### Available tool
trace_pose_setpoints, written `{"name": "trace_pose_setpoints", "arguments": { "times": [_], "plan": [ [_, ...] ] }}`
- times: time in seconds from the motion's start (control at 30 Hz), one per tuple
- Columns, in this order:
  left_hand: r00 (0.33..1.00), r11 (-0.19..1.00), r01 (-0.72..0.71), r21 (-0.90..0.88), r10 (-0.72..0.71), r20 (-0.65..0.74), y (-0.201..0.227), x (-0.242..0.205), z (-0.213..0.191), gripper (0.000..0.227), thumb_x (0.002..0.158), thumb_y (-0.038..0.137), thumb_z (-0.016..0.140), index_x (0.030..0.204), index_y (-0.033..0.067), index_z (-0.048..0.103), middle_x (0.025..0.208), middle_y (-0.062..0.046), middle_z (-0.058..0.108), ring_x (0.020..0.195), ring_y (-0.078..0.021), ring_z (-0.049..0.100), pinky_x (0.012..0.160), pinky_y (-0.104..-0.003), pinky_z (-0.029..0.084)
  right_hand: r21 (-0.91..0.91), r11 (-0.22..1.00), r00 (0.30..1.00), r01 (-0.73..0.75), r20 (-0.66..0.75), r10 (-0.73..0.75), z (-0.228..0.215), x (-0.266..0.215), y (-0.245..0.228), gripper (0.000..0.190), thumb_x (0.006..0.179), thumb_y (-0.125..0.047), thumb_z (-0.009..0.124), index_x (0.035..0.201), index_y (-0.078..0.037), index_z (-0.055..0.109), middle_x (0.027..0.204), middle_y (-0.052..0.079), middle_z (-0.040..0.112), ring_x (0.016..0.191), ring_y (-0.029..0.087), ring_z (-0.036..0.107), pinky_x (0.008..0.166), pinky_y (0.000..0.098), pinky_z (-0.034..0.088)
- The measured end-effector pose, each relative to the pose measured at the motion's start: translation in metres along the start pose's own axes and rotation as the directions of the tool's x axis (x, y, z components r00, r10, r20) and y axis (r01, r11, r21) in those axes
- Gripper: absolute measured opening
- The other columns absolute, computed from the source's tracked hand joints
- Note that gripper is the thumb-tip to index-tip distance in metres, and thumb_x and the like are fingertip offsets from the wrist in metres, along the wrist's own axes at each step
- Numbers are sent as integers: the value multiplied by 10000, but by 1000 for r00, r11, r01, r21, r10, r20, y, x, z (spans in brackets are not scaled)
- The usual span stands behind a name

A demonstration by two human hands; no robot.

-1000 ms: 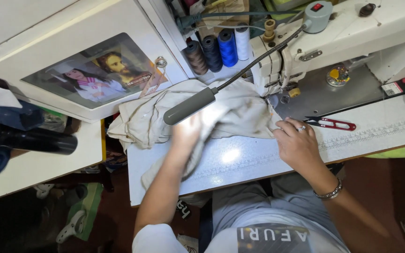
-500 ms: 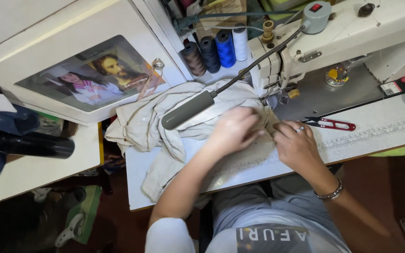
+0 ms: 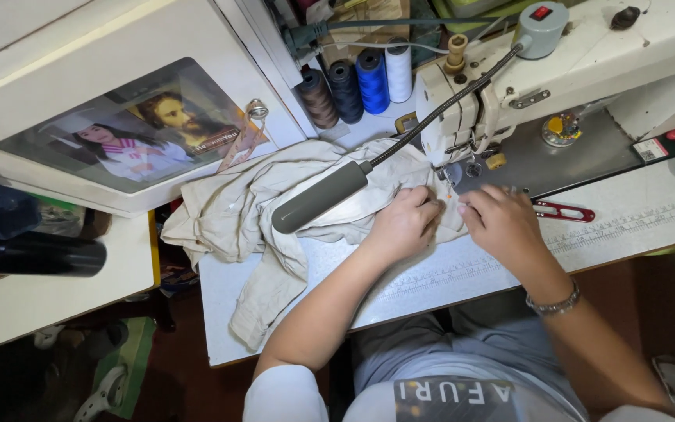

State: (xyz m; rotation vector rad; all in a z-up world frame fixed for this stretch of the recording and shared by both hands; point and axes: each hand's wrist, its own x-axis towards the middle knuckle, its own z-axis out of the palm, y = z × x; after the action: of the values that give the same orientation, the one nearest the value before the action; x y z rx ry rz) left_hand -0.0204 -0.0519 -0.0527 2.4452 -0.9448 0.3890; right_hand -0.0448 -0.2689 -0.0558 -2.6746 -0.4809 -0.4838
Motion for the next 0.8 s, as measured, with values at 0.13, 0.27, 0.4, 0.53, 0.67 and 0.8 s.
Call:
{"name": "trace_pose_setpoints", "arguments": {
  "times": [0.13, 0.27, 0.4, 0.53, 0.67, 0.8],
  "plan": [
    [999, 999, 48, -12, -48, -2, 3, 1, -4, 222, 840, 273, 703, 993, 111, 713, 901, -56, 525, 839, -309, 654, 736, -362, 550, -185, 982, 999, 41, 7, -40, 11, 24, 0, 119, 945, -301, 649, 943, -216, 733, 860, -19, 687, 913, 237, 706, 821, 424, 504],
    [998, 998, 64, -27, -63, 14, 2, 1, -4, 251, 879, 256, 671, 1076, 113, 729, 890, -46, 523, 837, -299, 663, 729, -331, 549, -288, 945, 972, 154, -127, -197, 29, 27, 0, 123, 905, -249, 654, 795, -218, 698, 727, -15, 620, 779, 226, 673, 763, 394, 482],
    [999, 997, 49, -54, -49, 0, 1, 2, -3, 222, 855, 228, 682, 1022, 100, 752, 857, -75, 525, 823, -333, 660, 728, -356, 560, -310, 932, 951, 186, -182, -250, 27, 29, -7, 164, 896, -235, 660, 735, -205, 674, 668, -23, 592, 715, 208, 645, 750, 378, 471],
    [999, 999, 33, -30, -33, -7, 1, 5, -7, 201, 853, 224, 686, 999, 111, 764, 845, -73, 534, 820, -325, 668, 724, -350, 565, -240, 951, 956, 195, -169, -239, 15, 25, -10, 176, 875, -207, 664, 702, -181, 678, 628, -13, 586, 705, 226, 649, 755, 390, 488],
    [999, 999, 35, -20, -36, -9, 1, 3, -3, 242, 852, 232, 687, 1050, 116, 764, 842, -76, 536, 810, -323, 670, 707, -351, 571, -26, 993, 991, 116, -60, -117, -21, 12, 10, 138, 911, -194, 661, 797, -160, 729, 731, 37, 671, 804, 276, 697, 792, 426, 513],
    [990, 991, 119, -56, -115, 79, 6, 3, -5, 287, 910, 222, 646, 1147, 84, 734, 933, -110, 549, 907, -360, 643, 707, -437, 568, -249, 959, 976, -132, -202, 82, -61, 25, 55, 73, 1028, -104, 750, 956, -99, 764, 815, 45, 681, 809, 236, 680, 736, 315, 551]
  ]
}}
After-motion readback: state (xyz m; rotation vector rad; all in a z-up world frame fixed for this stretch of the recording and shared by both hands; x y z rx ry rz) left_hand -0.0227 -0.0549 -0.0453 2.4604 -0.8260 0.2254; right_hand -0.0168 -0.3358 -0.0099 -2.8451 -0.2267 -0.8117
